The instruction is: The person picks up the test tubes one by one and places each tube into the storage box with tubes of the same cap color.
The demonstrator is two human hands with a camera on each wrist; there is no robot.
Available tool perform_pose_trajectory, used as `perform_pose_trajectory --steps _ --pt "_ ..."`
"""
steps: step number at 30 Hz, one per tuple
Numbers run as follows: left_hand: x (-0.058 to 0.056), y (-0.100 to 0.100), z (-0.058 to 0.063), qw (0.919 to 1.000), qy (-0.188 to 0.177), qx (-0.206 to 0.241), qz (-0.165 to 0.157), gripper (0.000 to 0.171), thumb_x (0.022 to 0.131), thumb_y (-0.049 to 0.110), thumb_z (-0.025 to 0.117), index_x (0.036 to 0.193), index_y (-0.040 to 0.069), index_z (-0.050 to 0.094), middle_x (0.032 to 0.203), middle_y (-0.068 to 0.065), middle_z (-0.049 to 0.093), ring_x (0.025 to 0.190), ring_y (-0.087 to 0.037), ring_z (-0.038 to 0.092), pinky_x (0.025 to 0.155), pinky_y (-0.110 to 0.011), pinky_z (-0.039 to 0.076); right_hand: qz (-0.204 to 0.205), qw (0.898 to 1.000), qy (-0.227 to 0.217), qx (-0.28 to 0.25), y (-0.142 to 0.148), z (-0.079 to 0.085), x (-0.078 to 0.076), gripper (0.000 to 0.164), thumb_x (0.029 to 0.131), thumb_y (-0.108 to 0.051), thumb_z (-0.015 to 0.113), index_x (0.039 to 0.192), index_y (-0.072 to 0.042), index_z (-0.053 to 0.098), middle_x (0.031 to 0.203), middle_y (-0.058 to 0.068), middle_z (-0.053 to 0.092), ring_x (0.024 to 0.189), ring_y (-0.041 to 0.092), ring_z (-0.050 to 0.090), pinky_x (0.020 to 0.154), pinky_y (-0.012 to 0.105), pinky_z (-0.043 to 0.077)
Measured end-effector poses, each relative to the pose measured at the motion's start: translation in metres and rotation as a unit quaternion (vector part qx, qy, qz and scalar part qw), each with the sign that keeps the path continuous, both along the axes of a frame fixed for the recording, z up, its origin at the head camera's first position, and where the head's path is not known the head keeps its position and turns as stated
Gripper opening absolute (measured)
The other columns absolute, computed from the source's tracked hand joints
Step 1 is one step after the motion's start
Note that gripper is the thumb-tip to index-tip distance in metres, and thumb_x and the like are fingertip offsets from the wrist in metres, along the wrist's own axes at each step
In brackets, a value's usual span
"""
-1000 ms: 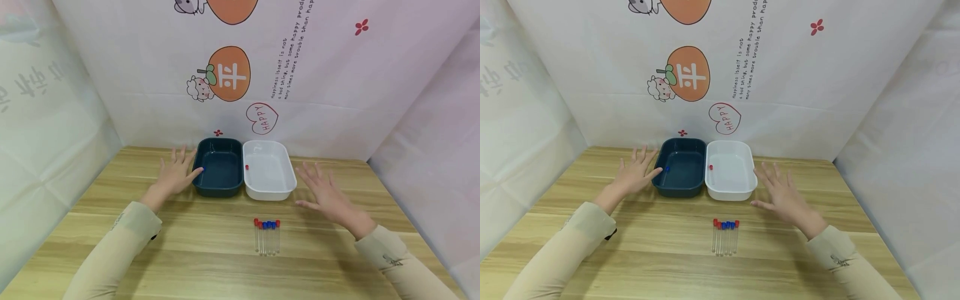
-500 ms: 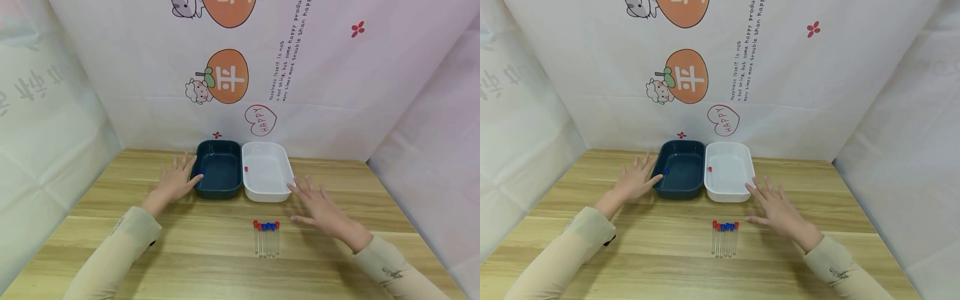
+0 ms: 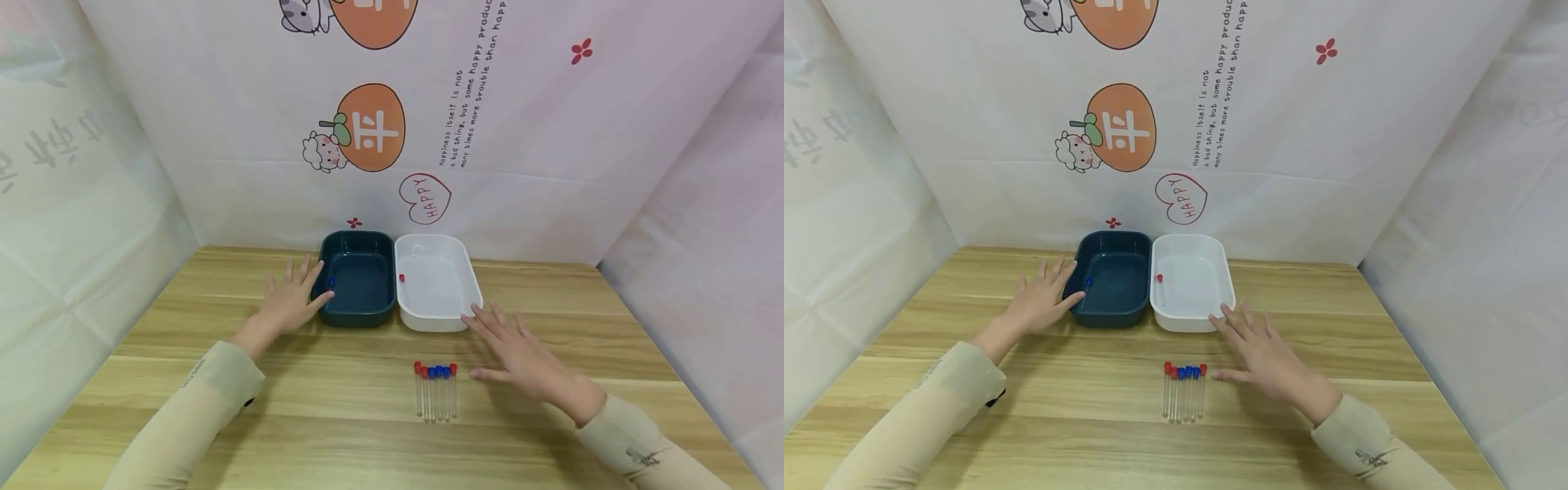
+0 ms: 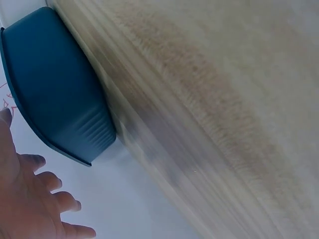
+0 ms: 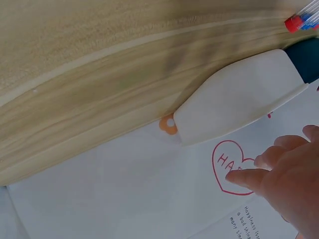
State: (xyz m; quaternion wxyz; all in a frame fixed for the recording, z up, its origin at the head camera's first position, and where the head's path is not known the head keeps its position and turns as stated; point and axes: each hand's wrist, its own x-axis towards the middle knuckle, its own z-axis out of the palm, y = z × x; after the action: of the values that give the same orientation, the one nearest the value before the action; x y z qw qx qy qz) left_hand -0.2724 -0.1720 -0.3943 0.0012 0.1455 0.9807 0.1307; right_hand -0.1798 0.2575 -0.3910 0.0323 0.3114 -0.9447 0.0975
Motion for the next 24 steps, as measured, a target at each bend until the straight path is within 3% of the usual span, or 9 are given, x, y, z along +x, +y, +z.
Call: perform_pose_trajectory --steps 5,13,24 --pt "0.000 -0.001 -0.003 0.9999 -0.010 0.005 0.001 0.080 0.107 0.056 0.041 0.167 0.013 0.010 0.170 -0.018 0.002 0.153 -0.048 -0.003 0.112 -0.078 0.003 0.004 1.000 -0.011 0.009 -0.003 -0.004 0.003 0.091 0.093 -0.049 0.072 0.163 -0.011 0.029 0.168 0.019 0.019 0.152 0.049 0.007 0.116 0.072 0.005" --pt "0.000 0.000 -0.007 0.9999 -0.016 -0.006 -0.002 0.083 0.107 0.059 0.038 0.166 0.010 0.007 0.171 -0.018 0.002 0.153 -0.048 -0.002 0.112 -0.078 0.003 0.013 1.000 -0.023 0.009 -0.007 -0.010 0.009 0.089 0.093 -0.052 0.070 0.163 -0.012 0.030 0.168 0.017 0.018 0.152 0.048 0.005 0.112 0.076 0.013" --pt "-0.001 0.003 -0.012 0.9999 -0.009 -0.014 -0.002 0.081 0.107 0.056 0.041 0.165 0.004 0.015 0.170 -0.018 0.009 0.152 -0.051 0.005 0.111 -0.078 0.005 0.018 0.998 -0.065 -0.014 -0.008 -0.018 0.010 0.090 0.094 -0.053 0.068 0.163 -0.011 0.029 0.169 0.015 0.016 0.153 0.045 0.001 0.115 0.072 0.006"
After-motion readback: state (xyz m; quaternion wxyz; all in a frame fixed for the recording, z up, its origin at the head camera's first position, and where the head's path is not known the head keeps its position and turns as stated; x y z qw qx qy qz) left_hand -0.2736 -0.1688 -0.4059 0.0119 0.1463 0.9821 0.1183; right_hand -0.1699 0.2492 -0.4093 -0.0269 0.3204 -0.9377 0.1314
